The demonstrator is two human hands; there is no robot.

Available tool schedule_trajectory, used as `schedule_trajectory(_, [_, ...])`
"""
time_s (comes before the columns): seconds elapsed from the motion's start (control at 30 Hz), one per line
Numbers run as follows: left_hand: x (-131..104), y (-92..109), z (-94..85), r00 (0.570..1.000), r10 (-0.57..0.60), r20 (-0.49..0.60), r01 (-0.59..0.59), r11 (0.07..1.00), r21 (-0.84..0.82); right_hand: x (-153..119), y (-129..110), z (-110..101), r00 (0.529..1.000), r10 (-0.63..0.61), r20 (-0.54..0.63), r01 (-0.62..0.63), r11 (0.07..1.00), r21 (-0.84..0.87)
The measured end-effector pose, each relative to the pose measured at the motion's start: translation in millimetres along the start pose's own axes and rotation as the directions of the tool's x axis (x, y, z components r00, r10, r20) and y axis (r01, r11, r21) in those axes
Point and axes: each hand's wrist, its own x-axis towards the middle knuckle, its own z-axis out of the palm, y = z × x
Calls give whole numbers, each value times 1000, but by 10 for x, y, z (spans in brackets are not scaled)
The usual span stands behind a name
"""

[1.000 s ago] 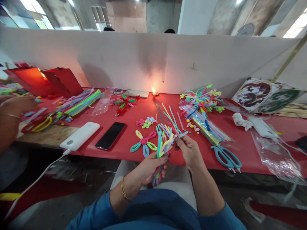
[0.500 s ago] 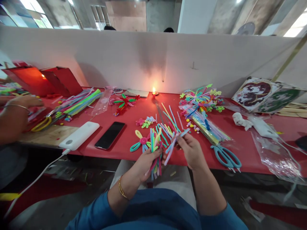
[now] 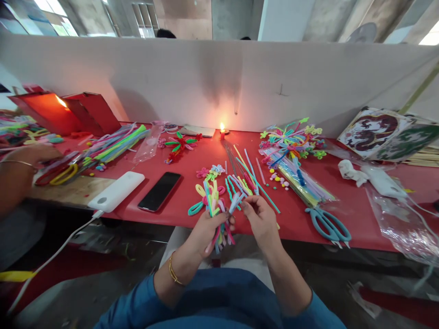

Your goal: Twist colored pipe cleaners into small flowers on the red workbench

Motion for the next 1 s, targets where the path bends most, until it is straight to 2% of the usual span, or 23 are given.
schedule_trajectory(0.1, [-18, 16, 16, 998, 68, 20, -67, 998, -9, -83, -27, 82, 978, 103, 183, -134, 977, 164])
schedule_trajectory(0.17, [-25, 14, 18, 997, 61, 38, -62, 998, 26, -124, -71, 124, 950, 154, 271, -212, 956, 204])
schedule_trajectory(0.27, [-36, 9, 11, 999, 24, 44, -27, 997, 68, -135, -119, 135, 955, 180, 235, -235, 945, 229])
schedule_trajectory(0.47, [-68, 12, 11, 994, -46, 95, 39, 997, 72, -85, -104, 68, 990, 139, 29, -142, 965, 220])
schedule_trajectory(0.53, [-70, 14, 17, 996, -33, 84, 27, 997, 67, -97, -98, 65, 988, 142, 54, -151, 959, 239])
schedule_trajectory(0.67, [-69, 8, 10, 996, -19, 88, 13, 998, 61, -121, -101, 69, 957, 168, 236, -223, 948, 227])
schedule_trajectory(0.7, [-69, 5, 5, 995, -26, 98, 20, 998, 61, -115, -103, 67, 960, 169, 225, -218, 952, 216])
schedule_trajectory(0.8, [-72, -5, -6, 992, -45, 117, 37, 997, 68, -80, -112, 53, 987, 154, 44, -160, 961, 226])
schedule_trajectory(0.87, [-72, -9, -5, 994, -39, 107, 32, 997, 70, -64, -120, 43, 986, 162, -28, -149, 952, 267])
schedule_trajectory(0.9, [-71, -10, -3, 995, -32, 99, 26, 997, 66, -64, -124, 40, 984, 176, -20, -163, 943, 291])
schedule_trajectory(1.0, [-70, -9, 4, 994, -25, 108, 22, 999, 22, -92, -134, 37, 971, 214, 103, -237, 907, 348])
